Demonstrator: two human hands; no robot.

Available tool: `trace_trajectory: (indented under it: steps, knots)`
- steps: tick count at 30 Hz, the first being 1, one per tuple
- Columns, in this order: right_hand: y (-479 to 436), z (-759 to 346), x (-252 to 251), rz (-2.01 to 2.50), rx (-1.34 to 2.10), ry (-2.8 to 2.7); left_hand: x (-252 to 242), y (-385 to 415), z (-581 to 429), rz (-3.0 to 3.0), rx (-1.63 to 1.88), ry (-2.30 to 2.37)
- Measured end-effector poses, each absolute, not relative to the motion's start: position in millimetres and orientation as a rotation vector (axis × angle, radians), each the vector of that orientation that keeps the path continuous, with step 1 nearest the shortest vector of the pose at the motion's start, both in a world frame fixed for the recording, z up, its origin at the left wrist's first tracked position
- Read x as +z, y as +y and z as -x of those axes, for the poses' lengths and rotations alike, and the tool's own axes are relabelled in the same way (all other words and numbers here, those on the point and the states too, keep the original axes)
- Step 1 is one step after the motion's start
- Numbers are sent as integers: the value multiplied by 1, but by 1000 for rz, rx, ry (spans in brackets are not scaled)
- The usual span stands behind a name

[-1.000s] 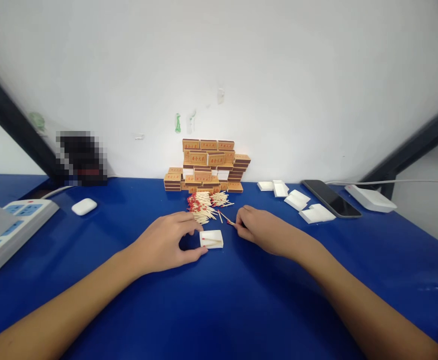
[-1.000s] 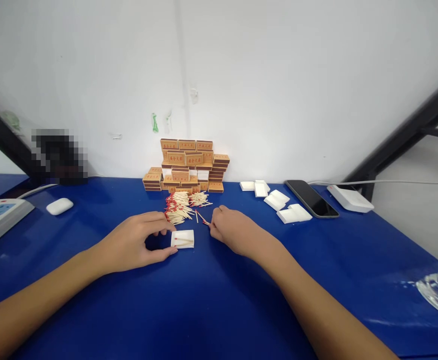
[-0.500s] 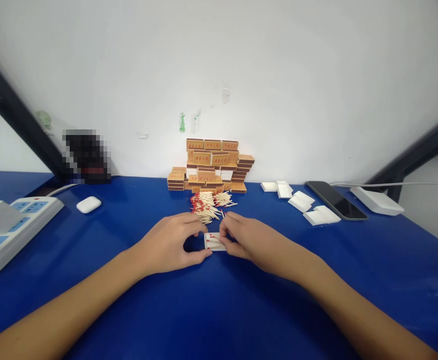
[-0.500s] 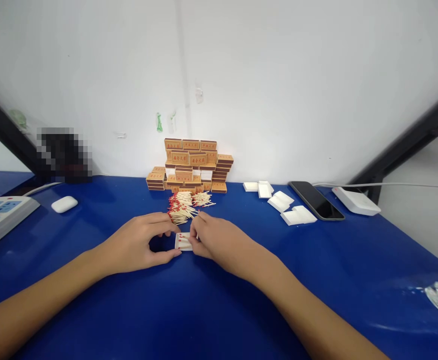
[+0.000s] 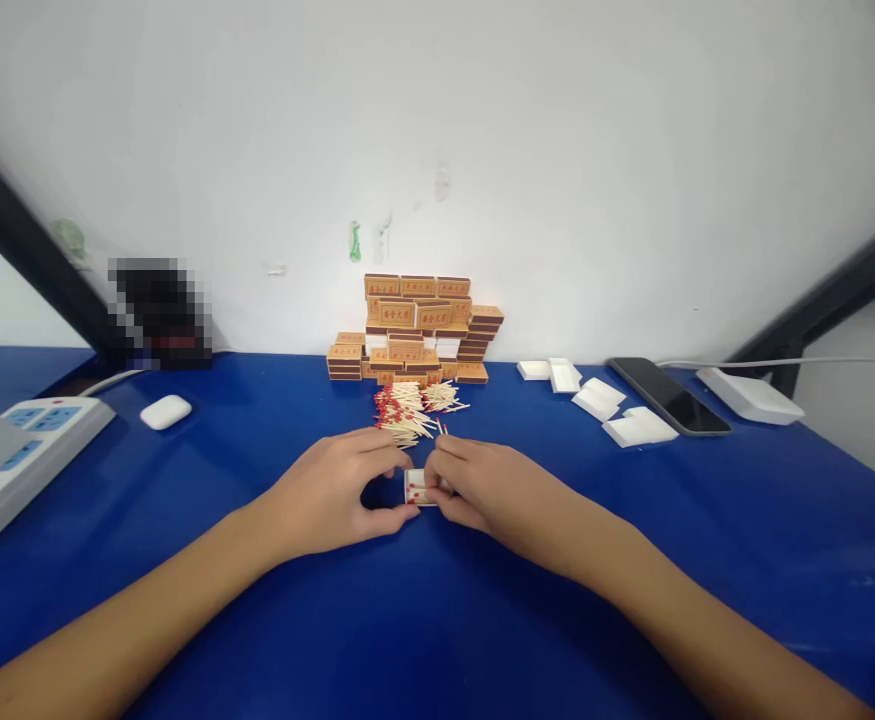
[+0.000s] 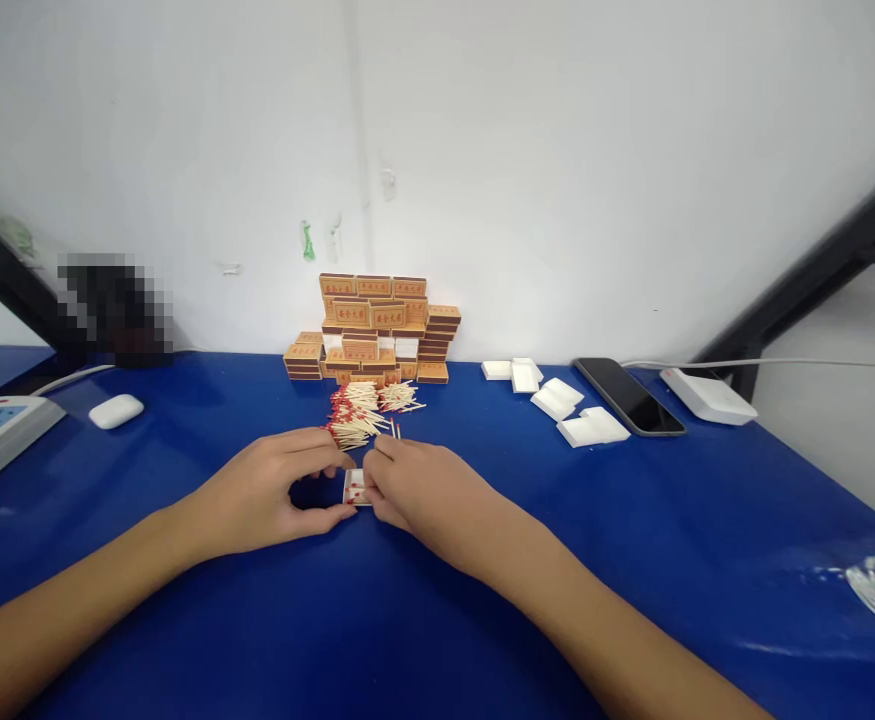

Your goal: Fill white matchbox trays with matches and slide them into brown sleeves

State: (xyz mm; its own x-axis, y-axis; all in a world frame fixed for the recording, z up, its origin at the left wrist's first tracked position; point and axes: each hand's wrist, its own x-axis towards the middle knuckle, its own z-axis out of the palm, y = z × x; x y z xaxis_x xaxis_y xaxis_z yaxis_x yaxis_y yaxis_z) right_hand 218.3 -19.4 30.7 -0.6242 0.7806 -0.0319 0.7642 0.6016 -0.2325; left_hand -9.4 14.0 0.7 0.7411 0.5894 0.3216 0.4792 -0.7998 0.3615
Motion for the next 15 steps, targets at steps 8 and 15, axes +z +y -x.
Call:
trace_trajectory:
  steps: [8, 15]
  knots:
    - [-13, -230, 22, 1247, 444, -2615, 1, 15, 11, -2697, 618, 851]
    - [-16, -228, 18, 1247, 504, -2521, 1, 16, 11, -2702, 636, 846]
